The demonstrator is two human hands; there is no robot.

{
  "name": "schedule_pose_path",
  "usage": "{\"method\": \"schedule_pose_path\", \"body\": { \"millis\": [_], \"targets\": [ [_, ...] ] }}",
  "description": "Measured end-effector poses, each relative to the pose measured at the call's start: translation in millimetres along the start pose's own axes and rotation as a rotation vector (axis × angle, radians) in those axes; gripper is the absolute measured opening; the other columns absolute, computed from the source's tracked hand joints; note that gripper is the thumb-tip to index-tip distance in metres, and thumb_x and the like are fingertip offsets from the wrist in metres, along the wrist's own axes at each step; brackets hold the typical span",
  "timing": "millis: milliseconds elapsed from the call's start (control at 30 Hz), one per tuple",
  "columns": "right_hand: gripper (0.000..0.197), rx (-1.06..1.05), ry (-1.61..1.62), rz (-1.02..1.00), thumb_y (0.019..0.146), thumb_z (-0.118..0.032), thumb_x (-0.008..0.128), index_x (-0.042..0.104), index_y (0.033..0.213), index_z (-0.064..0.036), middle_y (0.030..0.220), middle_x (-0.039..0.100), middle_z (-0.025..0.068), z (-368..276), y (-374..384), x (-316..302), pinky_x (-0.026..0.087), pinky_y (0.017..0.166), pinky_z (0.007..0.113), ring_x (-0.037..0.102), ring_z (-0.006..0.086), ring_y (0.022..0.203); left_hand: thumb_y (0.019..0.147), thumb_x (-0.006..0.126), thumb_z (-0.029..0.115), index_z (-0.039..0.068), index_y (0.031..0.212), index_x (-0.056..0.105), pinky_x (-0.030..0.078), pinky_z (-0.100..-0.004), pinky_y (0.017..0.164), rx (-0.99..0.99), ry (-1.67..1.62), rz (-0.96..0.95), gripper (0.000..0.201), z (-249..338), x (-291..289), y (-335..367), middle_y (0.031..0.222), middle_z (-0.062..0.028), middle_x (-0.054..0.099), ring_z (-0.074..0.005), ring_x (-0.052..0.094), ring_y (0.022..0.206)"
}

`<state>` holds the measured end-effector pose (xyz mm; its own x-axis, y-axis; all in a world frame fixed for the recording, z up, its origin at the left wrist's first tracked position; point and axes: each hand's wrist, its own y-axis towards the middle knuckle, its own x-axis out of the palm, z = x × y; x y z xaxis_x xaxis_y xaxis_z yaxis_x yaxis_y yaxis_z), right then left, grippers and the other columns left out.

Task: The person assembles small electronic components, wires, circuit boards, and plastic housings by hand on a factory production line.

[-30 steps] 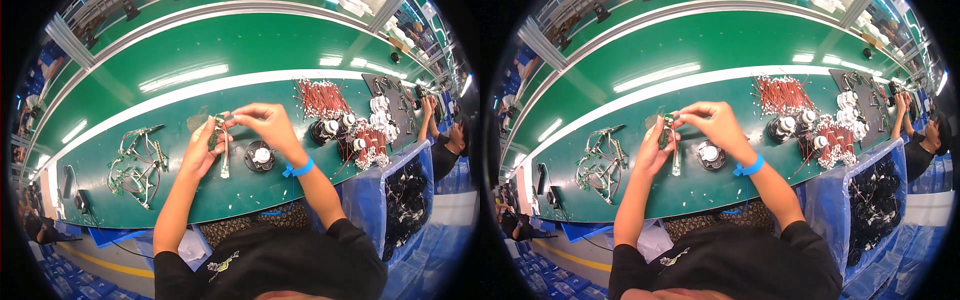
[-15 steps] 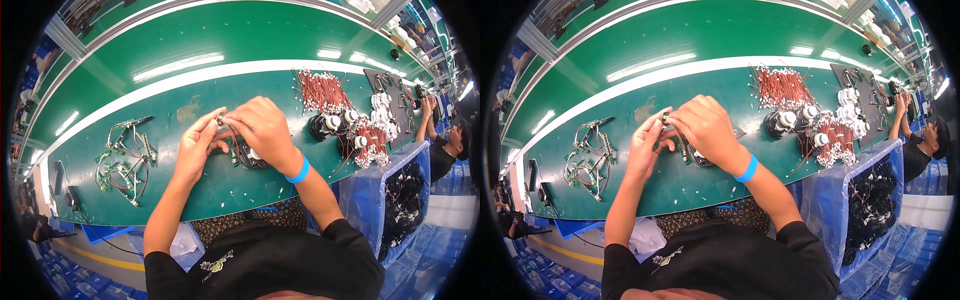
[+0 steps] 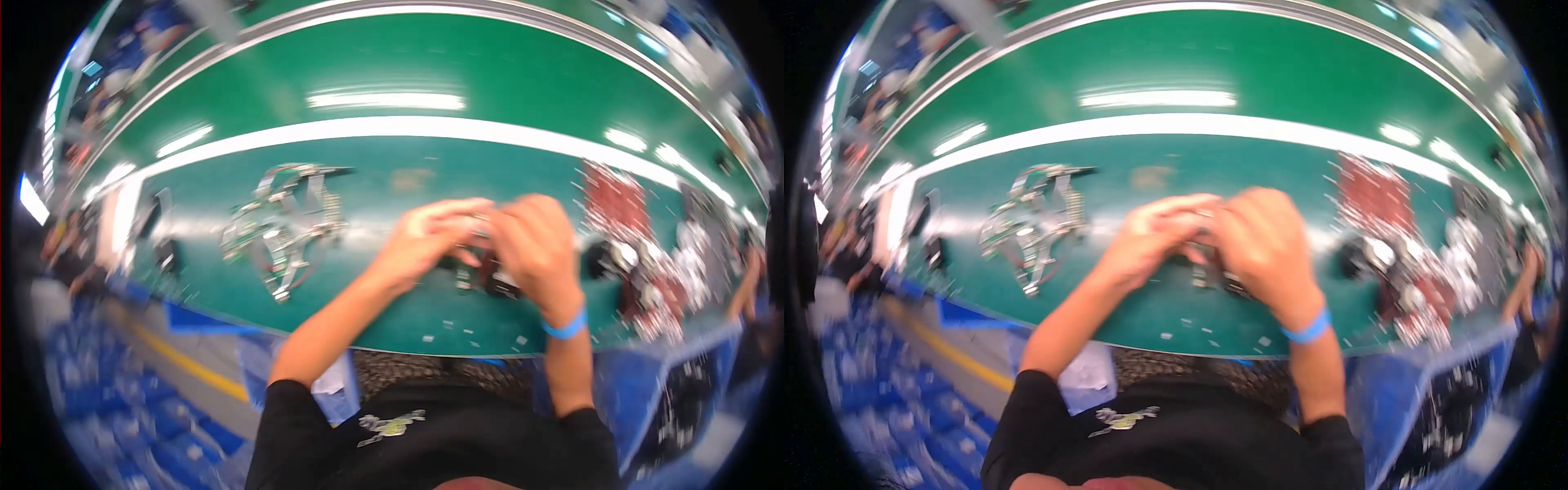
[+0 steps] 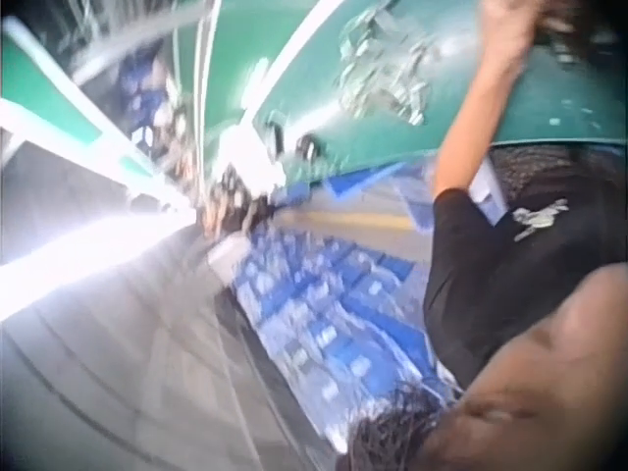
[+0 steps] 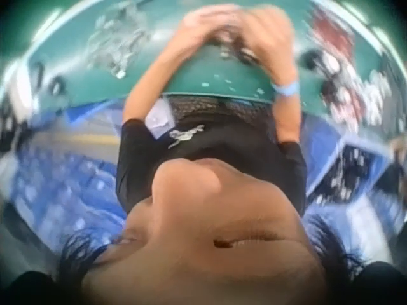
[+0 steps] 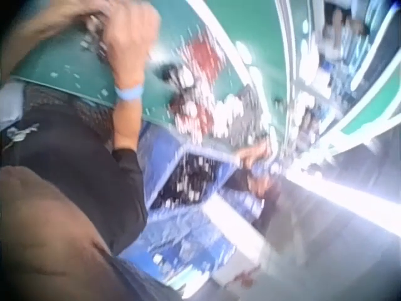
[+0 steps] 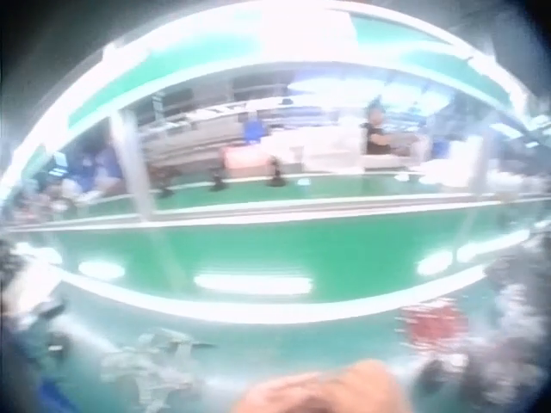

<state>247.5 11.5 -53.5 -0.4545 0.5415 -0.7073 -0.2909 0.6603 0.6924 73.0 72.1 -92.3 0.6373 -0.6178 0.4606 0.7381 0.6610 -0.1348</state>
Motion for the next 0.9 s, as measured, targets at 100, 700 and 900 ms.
{"method": "schedule_pose_path", "body": {
  "millis": [100,700,900],
  "targets": [
    [0.014,0.043,-0.044,-0.05,0.07,-0.005,0.068,0.061,0.082,-0.0019,0.08,0.059,0.011,-8,-3,-17,0.046,0.069,0.04,0.057,0.0286,0.078,0.094,0.057,0.019,-0.003,0.131,0.049,0.056,-0.0267,0.07,0.007,0.016,-0.115,0.044,0,7,3,0.112,-0.0153,0.064,-0.0211,0.065,0.097],
    [0.022,0.083,0.114,-0.064,0.069,-0.003,0.071,0.065,0.09,-0.0006,0.087,0.06,0.0093,-8,5,-11,0.045,0.071,0.039,0.057,0.0281,0.085,0.091,0.063,0.015,-0.005,0.124,0.055,0.057,-0.0258,0.063,-0.075,-0.033,-0.145,0.04,10,-6,-1,0.106,-0.0156,0.066,-0.0178,0.067,0.087],
    [0.026,0.025,0.001,-0.064,0.068,-0.011,0.067,0.067,0.093,-0.0039,0.09,0.063,0.0089,9,-6,-25,0.048,0.082,0.042,0.06,0.0291,0.09,0.092,0.062,0.02,-0.002,0.123,0.057,0.053,-0.0226,0.065,-0.221,0.07,-0.143,0.038,21,11,8,0.104,-0.0118,0.067,-0.0179,0.068,0.091]
  ]
}}
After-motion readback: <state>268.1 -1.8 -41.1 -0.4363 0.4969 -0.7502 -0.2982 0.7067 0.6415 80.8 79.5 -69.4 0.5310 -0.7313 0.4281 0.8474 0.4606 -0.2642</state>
